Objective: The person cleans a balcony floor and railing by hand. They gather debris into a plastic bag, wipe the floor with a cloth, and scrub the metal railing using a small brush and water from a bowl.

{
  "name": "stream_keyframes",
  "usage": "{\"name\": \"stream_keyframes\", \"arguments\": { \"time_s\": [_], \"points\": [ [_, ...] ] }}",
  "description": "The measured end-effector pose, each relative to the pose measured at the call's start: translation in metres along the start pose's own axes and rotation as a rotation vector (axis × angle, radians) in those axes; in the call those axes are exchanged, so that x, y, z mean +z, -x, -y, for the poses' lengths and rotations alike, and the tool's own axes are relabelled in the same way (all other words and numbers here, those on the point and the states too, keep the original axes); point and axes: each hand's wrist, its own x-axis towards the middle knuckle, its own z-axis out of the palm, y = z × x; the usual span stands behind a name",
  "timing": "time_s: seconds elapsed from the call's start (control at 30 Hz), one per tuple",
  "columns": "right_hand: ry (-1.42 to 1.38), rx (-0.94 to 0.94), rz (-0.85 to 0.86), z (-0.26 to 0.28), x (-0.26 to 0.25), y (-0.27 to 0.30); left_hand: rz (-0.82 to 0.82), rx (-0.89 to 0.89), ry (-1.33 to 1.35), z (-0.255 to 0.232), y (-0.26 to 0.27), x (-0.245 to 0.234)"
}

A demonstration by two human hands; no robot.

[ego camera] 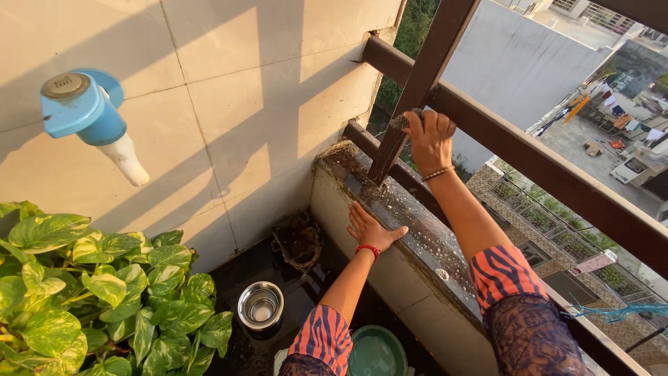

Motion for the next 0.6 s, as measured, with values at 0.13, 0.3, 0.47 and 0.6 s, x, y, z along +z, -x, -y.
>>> {"name": "stream_keyframes", "arguments": {
  "time_s": [0.13,0.3,0.47,0.6],
  "points": [
    [0.093,0.192,0.301,0.043,-0.013,0.034,0.018,-0.020,-0.022,-0.004,0.004,-0.003],
    [-0.070,0.202,0.295,0.029,-0.037,0.019,0.018,-0.037,-0.027,-0.002,0.008,-0.004],
    [-0.364,0.345,0.069,0.032,-0.032,-0.007,-0.006,-0.023,0.002,0.000,0.001,0.000],
    [-0.382,0.272,0.213,0.082,-0.018,0.030,0.020,-0.024,0.002,-0.001,0.001,-0.001]
  ]
}}
